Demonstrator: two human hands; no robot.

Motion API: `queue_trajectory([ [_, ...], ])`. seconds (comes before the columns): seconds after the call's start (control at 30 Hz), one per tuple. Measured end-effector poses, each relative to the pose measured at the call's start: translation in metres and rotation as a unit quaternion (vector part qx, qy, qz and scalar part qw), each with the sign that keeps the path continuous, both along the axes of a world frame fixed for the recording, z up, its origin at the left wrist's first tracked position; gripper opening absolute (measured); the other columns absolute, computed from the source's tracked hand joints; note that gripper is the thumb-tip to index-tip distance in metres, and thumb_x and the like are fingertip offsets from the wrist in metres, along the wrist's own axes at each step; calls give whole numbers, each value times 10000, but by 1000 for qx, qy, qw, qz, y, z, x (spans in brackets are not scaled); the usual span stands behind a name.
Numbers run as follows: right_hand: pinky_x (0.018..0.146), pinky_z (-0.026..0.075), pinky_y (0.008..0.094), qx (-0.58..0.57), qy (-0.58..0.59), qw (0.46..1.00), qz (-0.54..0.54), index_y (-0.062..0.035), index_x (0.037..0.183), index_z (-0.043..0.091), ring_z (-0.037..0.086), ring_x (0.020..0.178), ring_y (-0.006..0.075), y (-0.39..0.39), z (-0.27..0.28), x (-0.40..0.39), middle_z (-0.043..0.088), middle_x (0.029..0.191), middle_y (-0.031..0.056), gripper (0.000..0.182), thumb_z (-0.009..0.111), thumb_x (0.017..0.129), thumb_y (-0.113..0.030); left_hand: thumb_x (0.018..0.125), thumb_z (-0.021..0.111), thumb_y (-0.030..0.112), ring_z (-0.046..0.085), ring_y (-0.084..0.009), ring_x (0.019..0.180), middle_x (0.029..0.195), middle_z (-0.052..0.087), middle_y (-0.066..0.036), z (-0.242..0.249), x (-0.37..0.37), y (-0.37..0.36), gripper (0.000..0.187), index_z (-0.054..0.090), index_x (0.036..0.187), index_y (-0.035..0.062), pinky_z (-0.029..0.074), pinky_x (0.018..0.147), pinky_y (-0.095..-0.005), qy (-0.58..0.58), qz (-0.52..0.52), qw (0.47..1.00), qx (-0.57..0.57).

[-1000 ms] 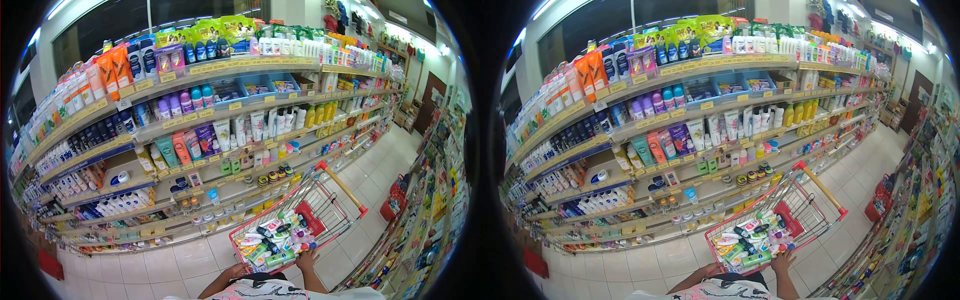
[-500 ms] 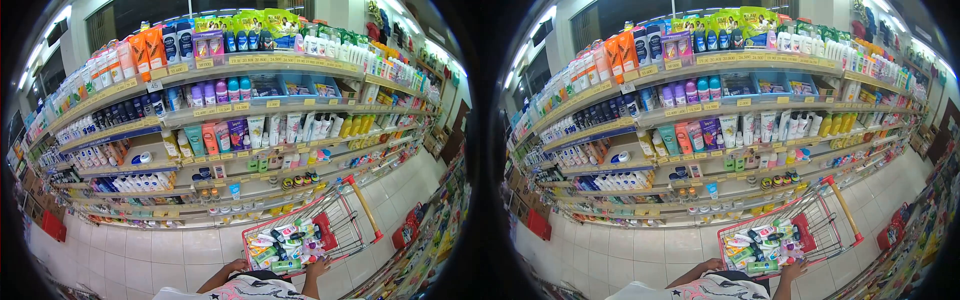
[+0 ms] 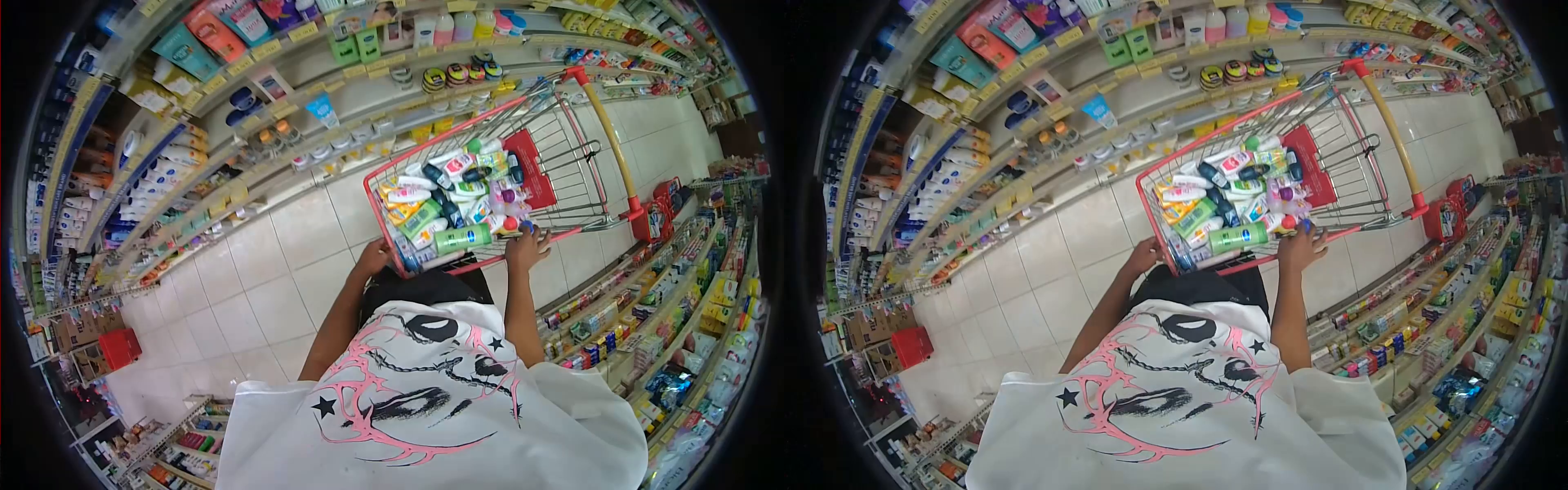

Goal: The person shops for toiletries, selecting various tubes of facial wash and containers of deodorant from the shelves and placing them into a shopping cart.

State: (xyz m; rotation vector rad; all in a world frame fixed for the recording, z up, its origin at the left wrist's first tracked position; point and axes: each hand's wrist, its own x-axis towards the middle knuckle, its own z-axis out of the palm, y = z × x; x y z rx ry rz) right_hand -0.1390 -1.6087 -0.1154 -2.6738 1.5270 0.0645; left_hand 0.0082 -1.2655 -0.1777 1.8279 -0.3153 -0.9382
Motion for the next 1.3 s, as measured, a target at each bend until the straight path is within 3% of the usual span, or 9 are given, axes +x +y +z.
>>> queue_trajectory([
  [0.13,1060,9,727,40,69,997,8,-157,1175,596,185,1407,394,-20,22,17,455,1370,102,465,615,711,-162,876,586,126,587,-151,753,851,638,-72,-16,4,-24,201,606,1032,0,498,721,-309,34,49,998,-23],
  [0.43,1056,-29,725,-40,112,975,187,-127,1233,537,156,1425,373,-106,-6,52,371,1435,174,536,679,724,-214,860,627,146,606,-189,784,858,662,-90,-15,30,-96,213,630,1015,1,486,752,-333,38,42,998,19],
  [0.57,915,391,529,131,-63,942,304,-48,1196,542,531,1078,369,-110,-51,100,527,1197,184,525,680,801,-365,868,611,149,600,-190,764,849,644,-100,12,31,-128,207,606,1006,-4,484,716,-345,23,43,995,85],
  [0.77,931,379,577,218,89,961,145,-58,1229,473,499,1165,349,-66,-117,157,508,1218,156,613,704,742,-349,891,588,188,639,-243,764,879,641,-144,15,27,-149,223,573,1001,-6,500,698,-378,-103,82,981,145],
  [0.83,930,378,581,210,95,969,90,-65,1242,455,489,1178,352,-66,-122,154,499,1228,156,633,713,732,-337,887,592,193,639,-269,790,884,637,-164,12,27,-150,225,563,986,-7,500,708,-384,9,106,984,146],
  [0.97,805,466,417,272,-52,951,138,-64,1186,525,591,959,263,-96,-110,145,577,1002,115,625,792,693,-338,865,616,157,646,-253,788,862,644,-151,43,46,-156,194,558,944,-11,504,729,-385,-44,6,982,184],
  [1.1,595,436,287,500,-352,791,14,-63,1101,517,514,747,110,-121,-66,130,529,823,27,398,729,820,-248,862,633,226,643,-278,803,803,645,-136,28,55,-148,221,596,911,13,495,709,-373,-25,-34,982,186],
  [1.17,551,413,269,664,-449,559,-211,-70,1073,499,502,706,91,-111,41,144,502,804,10,328,692,852,-217,866,636,281,645,-270,788,804,651,-130,55,61,-156,268,603,887,16,495,708,-372,-55,-91,960,259],
  [1.3,535,411,254,692,-427,545,-206,-63,1280,502,511,714,89,-121,108,137,510,860,6,436,642,880,-169,870,621,474,653,-209,781,781,651,-115,100,94,-195,463,606,786,19,497,696,-351,-44,-181,930,316],
])
